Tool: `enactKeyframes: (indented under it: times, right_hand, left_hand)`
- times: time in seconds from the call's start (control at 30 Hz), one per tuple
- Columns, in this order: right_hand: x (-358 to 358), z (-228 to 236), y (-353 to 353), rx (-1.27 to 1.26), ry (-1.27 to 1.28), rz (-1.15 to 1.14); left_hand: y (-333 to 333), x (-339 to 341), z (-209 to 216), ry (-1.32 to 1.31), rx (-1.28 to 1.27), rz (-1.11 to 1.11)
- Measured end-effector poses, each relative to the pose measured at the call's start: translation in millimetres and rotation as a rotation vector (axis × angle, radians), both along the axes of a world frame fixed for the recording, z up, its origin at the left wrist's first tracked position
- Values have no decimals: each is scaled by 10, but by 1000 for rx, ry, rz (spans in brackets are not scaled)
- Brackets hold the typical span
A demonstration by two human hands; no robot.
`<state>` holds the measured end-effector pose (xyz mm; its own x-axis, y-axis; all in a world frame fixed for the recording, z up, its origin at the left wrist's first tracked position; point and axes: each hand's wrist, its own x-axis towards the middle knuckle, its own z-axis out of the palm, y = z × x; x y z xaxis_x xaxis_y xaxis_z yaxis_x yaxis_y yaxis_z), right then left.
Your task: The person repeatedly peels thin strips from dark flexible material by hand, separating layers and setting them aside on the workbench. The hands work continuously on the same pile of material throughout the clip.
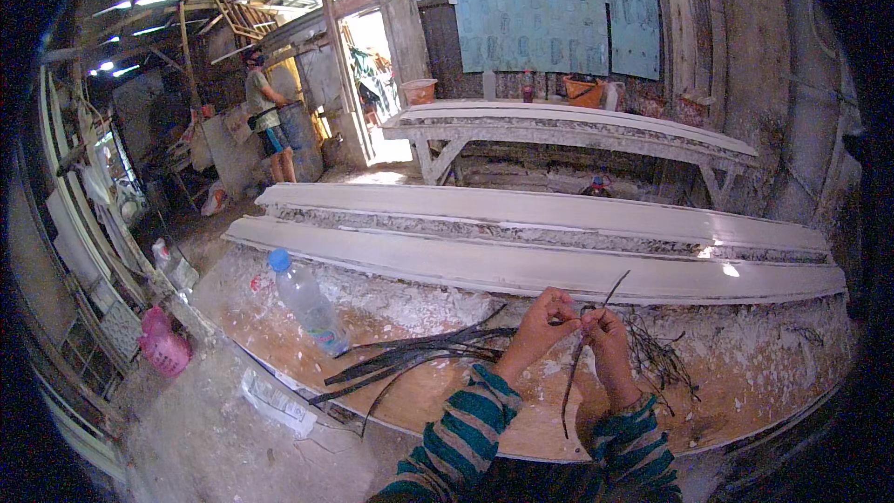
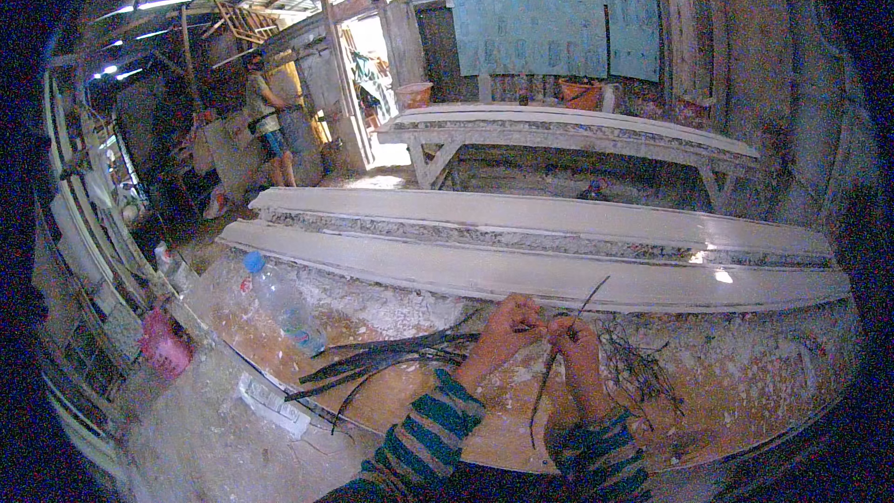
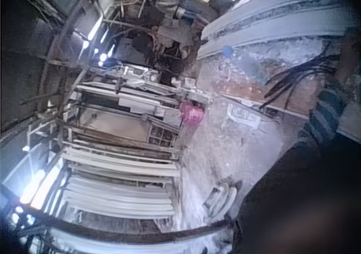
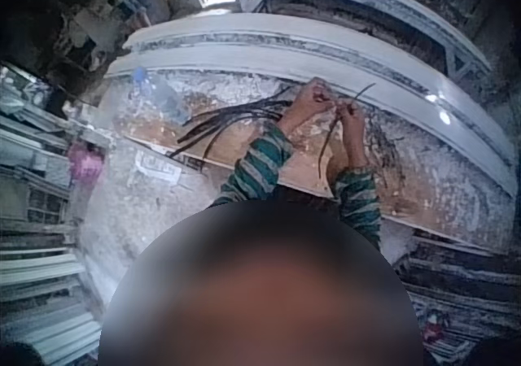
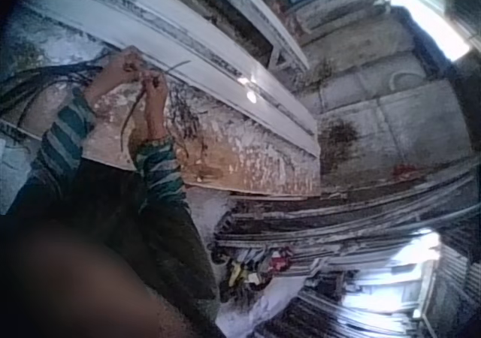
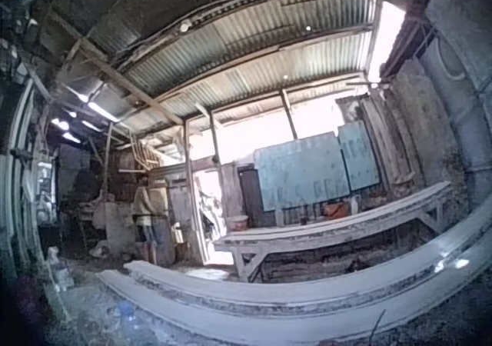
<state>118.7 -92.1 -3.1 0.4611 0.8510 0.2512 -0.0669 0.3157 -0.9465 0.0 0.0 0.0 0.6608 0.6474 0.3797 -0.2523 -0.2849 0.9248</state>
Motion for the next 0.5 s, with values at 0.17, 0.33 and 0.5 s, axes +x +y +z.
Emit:
enactKeyframes:
  times: [0.17, 0.33, 0.5]
  right_hand:
    - [-52, -32, 30, -45, -46, 15]
    - [-18, -51, 37, -31, -71, 32]
    - [-29, -61, 51, -38, -17, -8]
  left_hand:
    - [-41, -75, 27, -44, 46, 62]
    - [-23, 3, -43, -61, -20, 41]
    - [-12, 24, -88, -41, -13, 43]
